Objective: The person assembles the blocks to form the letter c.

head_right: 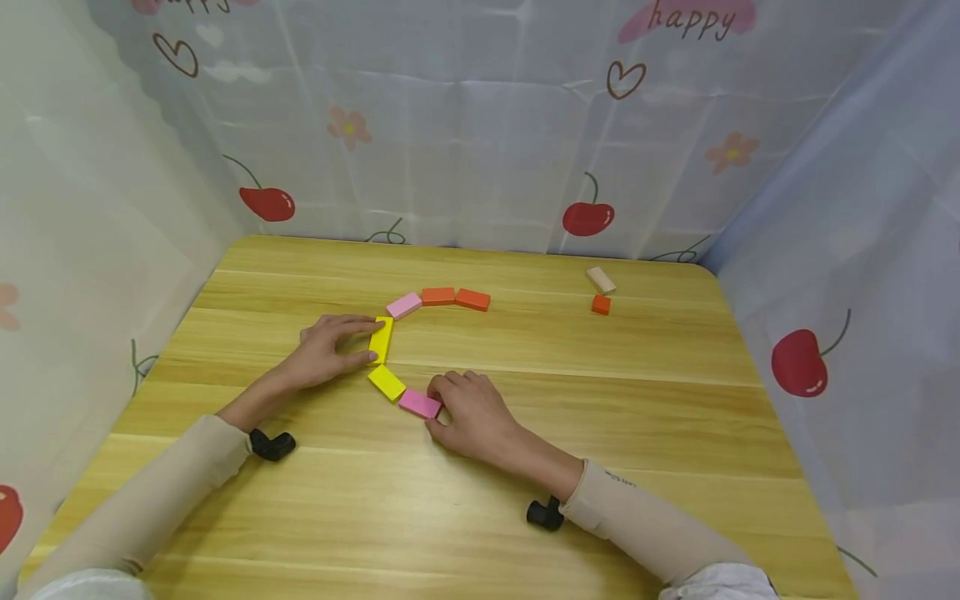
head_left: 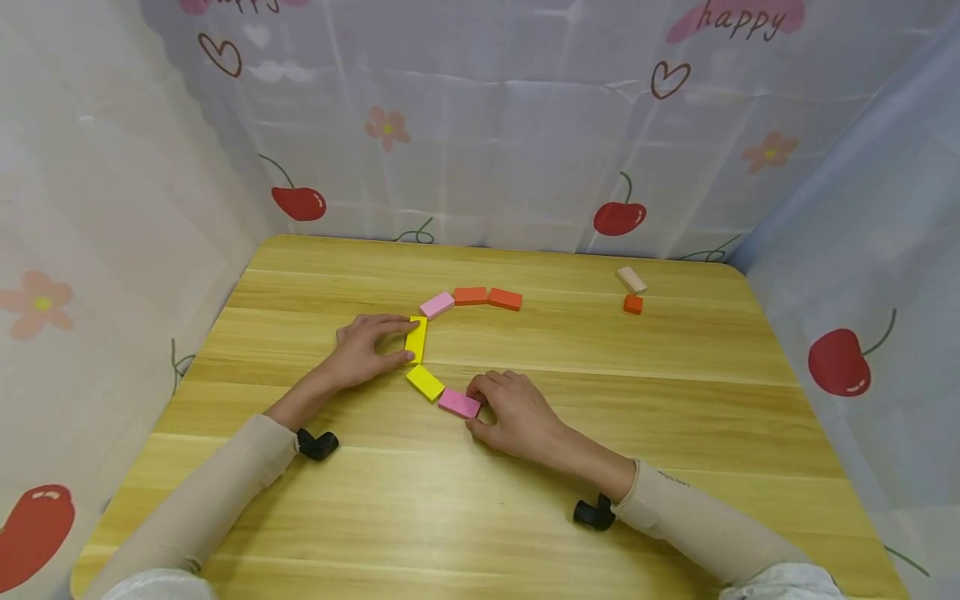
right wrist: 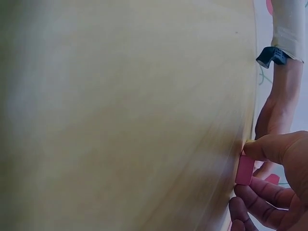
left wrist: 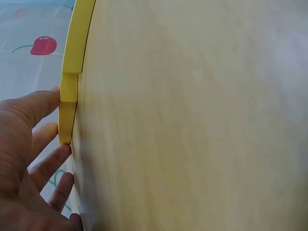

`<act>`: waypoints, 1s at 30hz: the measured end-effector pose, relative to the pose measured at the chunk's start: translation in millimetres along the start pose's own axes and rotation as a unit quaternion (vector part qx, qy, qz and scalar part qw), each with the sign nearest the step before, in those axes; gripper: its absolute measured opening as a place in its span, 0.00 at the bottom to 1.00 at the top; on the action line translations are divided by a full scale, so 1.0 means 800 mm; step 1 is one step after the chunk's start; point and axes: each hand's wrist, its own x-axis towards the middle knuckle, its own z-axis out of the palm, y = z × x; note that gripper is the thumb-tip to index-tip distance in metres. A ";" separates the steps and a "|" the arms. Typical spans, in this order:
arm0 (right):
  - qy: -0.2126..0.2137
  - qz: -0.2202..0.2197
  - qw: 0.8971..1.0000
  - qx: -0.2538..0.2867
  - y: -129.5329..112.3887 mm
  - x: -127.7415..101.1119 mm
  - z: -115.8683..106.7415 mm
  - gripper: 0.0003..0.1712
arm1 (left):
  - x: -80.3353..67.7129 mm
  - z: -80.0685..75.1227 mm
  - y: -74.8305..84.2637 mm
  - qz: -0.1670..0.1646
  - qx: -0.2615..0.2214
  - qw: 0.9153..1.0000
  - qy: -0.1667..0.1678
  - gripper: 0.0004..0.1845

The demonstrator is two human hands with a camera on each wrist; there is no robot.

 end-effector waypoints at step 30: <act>-0.001 0.005 1.000 0.008 0.001 -0.002 0.000 0.23 | 0.000 0.001 -0.002 0.000 -0.002 1.000 0.002 0.30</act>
